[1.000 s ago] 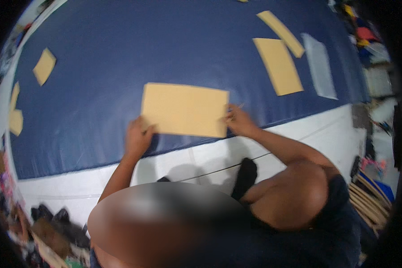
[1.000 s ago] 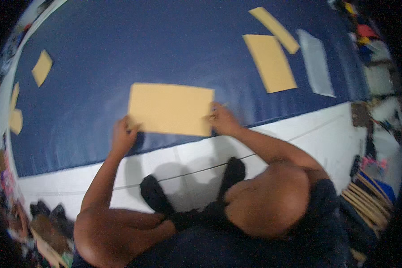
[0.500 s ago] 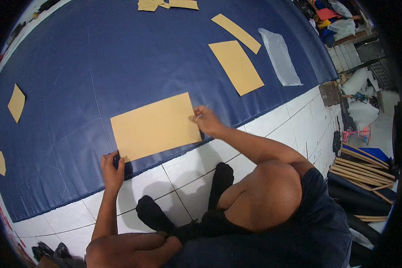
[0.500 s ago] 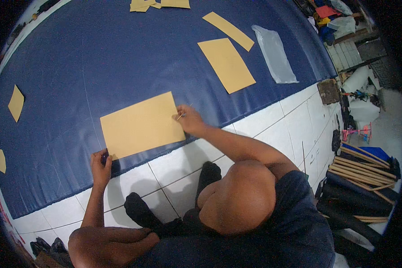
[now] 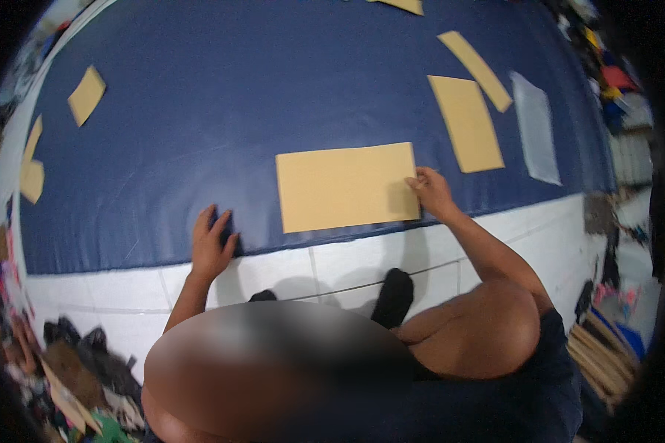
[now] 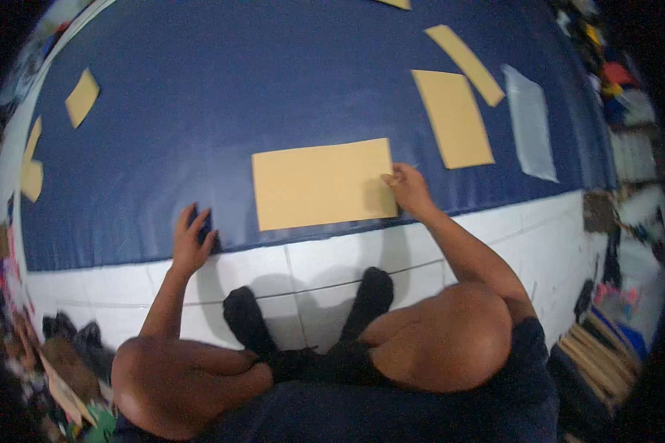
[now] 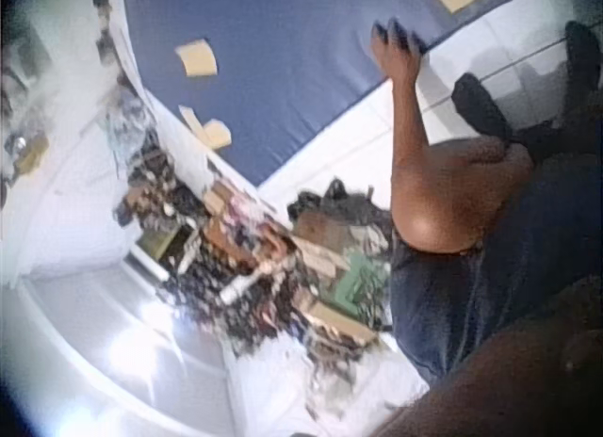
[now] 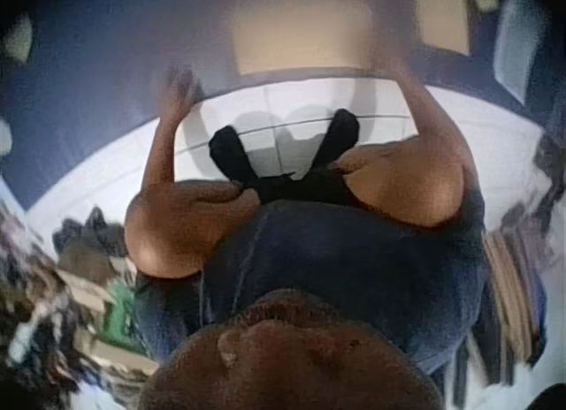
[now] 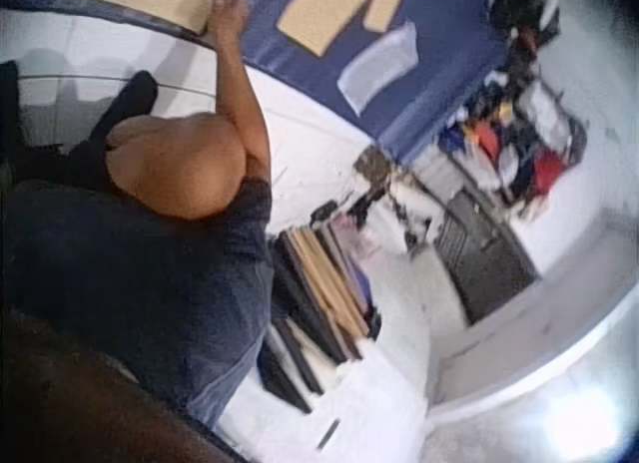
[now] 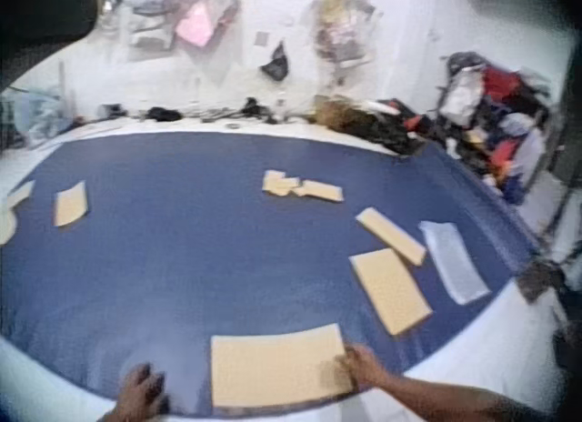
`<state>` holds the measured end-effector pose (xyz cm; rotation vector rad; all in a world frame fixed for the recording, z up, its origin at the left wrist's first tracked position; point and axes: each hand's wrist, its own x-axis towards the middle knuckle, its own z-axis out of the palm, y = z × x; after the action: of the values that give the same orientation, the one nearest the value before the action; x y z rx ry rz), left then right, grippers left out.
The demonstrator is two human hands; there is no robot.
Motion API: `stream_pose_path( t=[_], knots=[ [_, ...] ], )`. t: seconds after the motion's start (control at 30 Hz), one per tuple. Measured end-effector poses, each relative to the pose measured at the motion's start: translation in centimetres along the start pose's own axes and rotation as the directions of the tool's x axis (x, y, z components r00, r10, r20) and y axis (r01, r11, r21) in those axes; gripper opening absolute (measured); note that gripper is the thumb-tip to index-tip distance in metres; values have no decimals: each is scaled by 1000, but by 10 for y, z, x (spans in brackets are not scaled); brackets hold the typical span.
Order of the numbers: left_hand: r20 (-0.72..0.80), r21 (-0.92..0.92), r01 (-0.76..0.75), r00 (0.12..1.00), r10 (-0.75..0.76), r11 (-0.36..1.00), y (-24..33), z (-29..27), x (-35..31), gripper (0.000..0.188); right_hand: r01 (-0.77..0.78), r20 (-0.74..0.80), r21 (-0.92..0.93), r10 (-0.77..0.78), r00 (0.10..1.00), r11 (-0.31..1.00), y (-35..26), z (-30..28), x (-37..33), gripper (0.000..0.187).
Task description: The person uses a pencil to mark outlines around pieces of cardstock patterns onto a large blue fabric sheet laid out on the floor.
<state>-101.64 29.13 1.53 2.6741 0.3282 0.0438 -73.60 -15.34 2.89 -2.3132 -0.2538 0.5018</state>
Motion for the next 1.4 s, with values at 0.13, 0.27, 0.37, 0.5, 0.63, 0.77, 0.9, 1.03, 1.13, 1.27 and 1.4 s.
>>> stream_pose_path(
  t=[0.13, 0.27, 0.37, 0.5, 0.63, 0.77, 0.9, 1.03, 1.13, 1.27, 1.4],
  knots=[
    [65, 5, -15, 998, 15, 1000, 0, -10, 11, 57, -122, 168, 62, 110, 980, 991, -31, 17, -10, 39],
    [151, 62, 8, 988, -17, 998, 2, -27, 23, 58, -78, 241, 43, 66, 968, 996, -42, 39, -10, 47],
    [118, 21, -80, 990, 77, 997, 5, -29, 38, 62, -105, 254, 91, 79, 964, 990, -53, 51, -17, 51],
    [150, 116, -201, 972, 183, 973, 9, -25, 50, 69, -113, 259, -7, 111, 959, 994, -56, 56, -19, 57],
    [168, 108, -179, 973, 160, 978, -4, -24, 43, 70, 14, 228, -192, 31, 973, 981, -72, 63, -25, 63],
    [139, 44, -259, 958, 251, 965, -1, -26, 56, 68, 314, 205, -330, -257, 944, 890, -59, 51, -31, 65],
    [172, -28, -148, 974, 150, 989, -11, -22, 43, 69, 447, 290, -440, -347, 892, 779, -42, 58, -33, 53],
    [195, 7, -80, 978, 77, 997, 2, -20, 41, 79, 540, 332, -497, -426, 842, 679, -40, 56, -29, 63],
    [215, 12, -62, 975, 58, 998, 12, -25, 45, 79, 543, 338, -477, -426, 839, 691, -39, 51, -34, 64],
    [233, -32, -66, 970, 72, 997, 18, -27, 49, 78, 558, 337, -496, -444, 830, 666, -26, 51, -34, 65],
    [260, -23, -39, 965, 44, 999, 20, -33, 50, 78, 569, 376, -482, -429, 821, 666, -37, 45, -37, 65]
  ],
)
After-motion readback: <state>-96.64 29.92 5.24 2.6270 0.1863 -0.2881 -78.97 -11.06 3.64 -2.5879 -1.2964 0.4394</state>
